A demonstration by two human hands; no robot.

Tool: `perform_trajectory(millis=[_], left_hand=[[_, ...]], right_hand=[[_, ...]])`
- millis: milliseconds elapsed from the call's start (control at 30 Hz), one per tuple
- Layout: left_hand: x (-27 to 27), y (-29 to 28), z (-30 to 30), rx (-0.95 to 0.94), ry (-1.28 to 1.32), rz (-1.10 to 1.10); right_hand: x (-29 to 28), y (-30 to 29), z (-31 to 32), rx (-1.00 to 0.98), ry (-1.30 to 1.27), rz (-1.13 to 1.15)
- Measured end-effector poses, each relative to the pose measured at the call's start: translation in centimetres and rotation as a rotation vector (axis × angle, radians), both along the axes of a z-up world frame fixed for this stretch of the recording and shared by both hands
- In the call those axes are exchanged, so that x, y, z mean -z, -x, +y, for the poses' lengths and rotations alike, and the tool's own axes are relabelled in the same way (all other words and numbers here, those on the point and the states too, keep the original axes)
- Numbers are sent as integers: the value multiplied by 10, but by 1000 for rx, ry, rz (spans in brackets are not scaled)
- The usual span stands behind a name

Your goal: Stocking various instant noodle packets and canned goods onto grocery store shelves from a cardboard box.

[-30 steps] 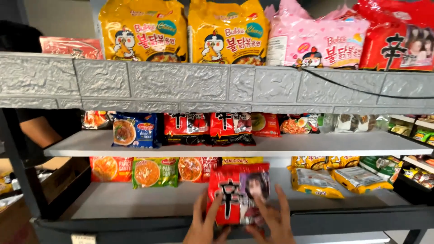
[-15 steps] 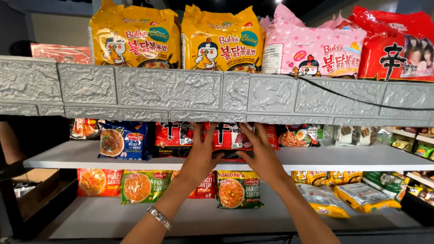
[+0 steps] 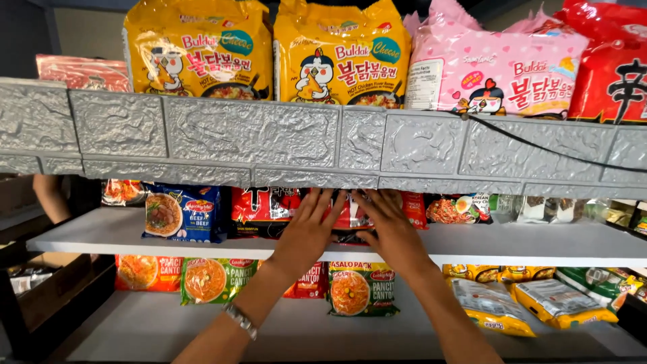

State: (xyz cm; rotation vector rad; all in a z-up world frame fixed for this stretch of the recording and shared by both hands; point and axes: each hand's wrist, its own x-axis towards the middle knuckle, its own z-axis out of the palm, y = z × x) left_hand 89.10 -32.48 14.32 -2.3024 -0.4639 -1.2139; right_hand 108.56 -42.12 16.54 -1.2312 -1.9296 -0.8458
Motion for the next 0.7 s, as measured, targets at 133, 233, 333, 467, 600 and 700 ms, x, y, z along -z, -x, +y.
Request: perform_trajectory(millis=[133, 233, 333, 467, 600, 700], left_hand=[[1, -1, 11, -85, -11, 76], [-9, 16, -4, -63, 45, 119], [-13, 29, -19, -15, 78, 94], [-12, 33, -26, -6, 139, 82], [-7, 37, -35, 6, 128, 54], [-2, 53, -61, 33, 177, 56]], right_hand=[[-3, 1, 0, -8, 37, 49], [-12, 7, -13, -3, 17, -11], [-16, 14, -20, 54, 228, 109], [-9, 13, -20, 53, 199, 97], [5, 13, -29, -36, 52, 60], [23, 25, -51, -107, 47, 128]])
